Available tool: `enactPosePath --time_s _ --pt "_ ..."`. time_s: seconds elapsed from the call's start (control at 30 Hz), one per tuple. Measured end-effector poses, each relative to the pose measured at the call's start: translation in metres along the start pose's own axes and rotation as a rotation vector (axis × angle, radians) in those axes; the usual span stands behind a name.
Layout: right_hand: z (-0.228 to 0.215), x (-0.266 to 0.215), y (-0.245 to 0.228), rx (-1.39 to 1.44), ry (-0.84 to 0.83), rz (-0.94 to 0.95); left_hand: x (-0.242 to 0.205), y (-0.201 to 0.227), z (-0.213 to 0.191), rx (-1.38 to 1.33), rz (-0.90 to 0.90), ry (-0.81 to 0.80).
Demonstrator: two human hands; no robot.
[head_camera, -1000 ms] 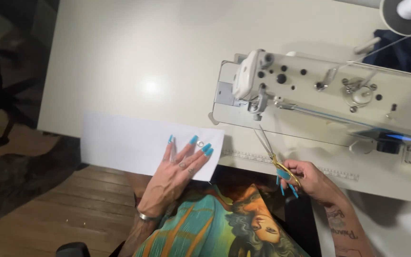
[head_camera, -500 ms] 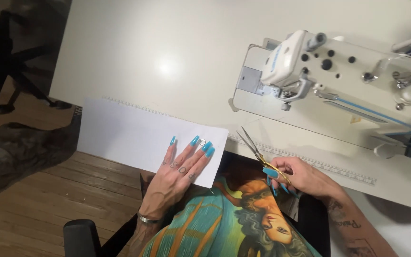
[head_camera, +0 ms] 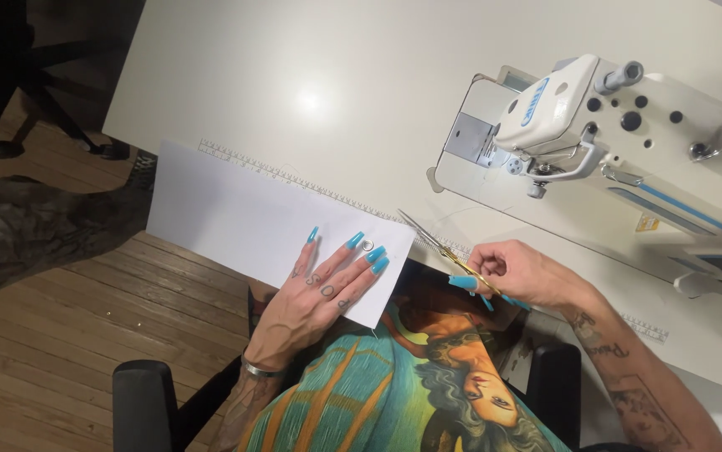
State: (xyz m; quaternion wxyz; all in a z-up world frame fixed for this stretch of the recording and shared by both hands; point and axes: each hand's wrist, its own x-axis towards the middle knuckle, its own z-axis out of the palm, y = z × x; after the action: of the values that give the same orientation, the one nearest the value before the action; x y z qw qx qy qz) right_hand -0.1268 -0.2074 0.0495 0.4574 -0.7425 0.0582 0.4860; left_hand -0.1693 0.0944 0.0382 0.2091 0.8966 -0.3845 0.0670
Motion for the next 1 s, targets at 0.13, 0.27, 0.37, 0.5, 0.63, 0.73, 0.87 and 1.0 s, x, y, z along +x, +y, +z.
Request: enactPosePath --time_s 0.13,0.27,0.37,0.5,0.63,0.73,0.87,1.0 --pt "-0.009 0.010 0.001 -0.025 -0.026 0.004 0.003 -0.001 -0.003 -0.002 0.001 0.004" --pt "-0.009 0.010 -0.013 -0.027 -0.022 0.017 0.004 -0.001 -0.003 -0.010 0.007 0.009" --pt "-0.011 0.014 -0.010 -0.034 -0.015 0.018 0.005 -0.001 -0.002 -0.027 0.014 0.016" --pt "-0.010 0.009 -0.024 -0.021 -0.001 0.031 0.005 -0.002 -0.003 -0.039 0.020 0.017" --pt "-0.010 0.009 -0.023 -0.024 -0.003 0.022 0.004 -0.003 -0.001 -0.035 0.013 0.018" --pt "-0.007 0.000 -0.042 -0.046 -0.001 0.038 0.004 -0.003 -0.001 -0.041 0.019 0.026" --pt "-0.008 0.001 -0.036 -0.043 0.008 0.034 0.004 -0.002 -0.003 -0.026 0.000 0.028" --pt "-0.012 0.012 -0.003 -0.057 -0.009 0.025 -0.012 -0.011 0.017 -0.061 -0.041 0.041"
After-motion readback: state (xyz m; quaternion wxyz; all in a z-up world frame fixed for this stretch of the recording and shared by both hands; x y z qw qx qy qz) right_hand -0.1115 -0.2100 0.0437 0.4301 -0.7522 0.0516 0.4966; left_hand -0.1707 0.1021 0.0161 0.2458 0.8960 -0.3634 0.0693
